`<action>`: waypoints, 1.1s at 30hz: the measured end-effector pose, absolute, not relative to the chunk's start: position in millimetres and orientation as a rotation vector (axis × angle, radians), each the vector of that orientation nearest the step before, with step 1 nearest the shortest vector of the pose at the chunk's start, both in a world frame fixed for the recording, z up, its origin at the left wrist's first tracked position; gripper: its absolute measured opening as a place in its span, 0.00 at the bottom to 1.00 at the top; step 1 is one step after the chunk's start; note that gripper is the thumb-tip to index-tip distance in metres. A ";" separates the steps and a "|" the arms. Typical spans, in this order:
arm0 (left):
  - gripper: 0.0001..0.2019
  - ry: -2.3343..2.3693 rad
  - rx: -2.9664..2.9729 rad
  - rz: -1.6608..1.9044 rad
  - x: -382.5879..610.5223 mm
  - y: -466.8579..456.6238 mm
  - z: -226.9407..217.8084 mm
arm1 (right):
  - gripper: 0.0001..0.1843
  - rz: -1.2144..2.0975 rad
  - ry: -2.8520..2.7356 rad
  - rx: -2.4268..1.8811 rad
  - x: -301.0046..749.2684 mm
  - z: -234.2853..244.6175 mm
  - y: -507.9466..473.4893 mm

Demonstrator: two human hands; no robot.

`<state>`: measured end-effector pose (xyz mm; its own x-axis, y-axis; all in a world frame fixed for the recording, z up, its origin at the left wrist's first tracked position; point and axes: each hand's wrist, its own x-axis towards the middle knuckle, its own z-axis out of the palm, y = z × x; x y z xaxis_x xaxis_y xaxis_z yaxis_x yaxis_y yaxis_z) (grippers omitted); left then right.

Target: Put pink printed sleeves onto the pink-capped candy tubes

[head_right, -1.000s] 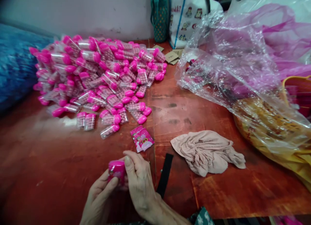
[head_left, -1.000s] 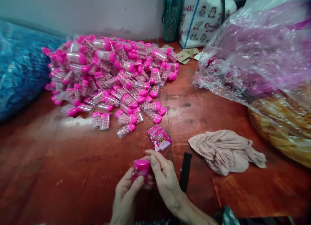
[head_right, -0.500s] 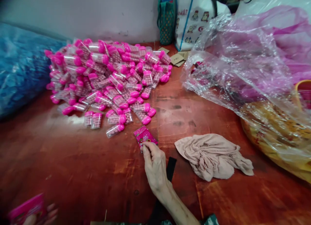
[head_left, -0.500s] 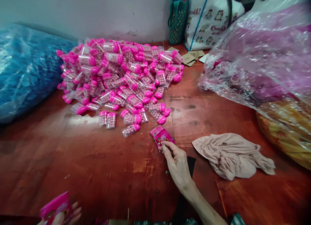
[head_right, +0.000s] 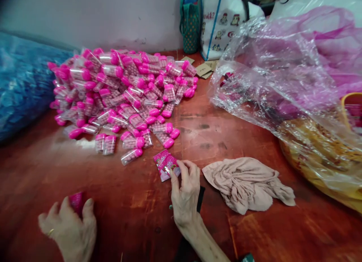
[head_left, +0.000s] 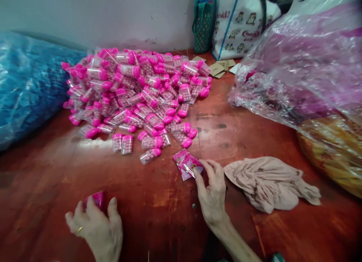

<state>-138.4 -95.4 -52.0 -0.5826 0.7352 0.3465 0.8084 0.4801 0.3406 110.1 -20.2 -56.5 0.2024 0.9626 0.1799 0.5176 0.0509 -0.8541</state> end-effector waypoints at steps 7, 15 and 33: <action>0.14 -2.239 -1.861 -0.965 -55.5 -49.7 -40.6 | 0.15 0.542 -1.558 -1.704 113.9 -62.5 -12.8; 0.22 -2.130 -2.397 -0.778 2.5 -12.5 -56.9 | 0.21 0.003 -1.661 -1.997 181.8 -49.3 -35.2; 0.09 -1.518 -3.003 -0.843 123.0 -17.3 -74.3 | 0.17 0.030 -1.584 -1.867 221.1 -78.3 -48.3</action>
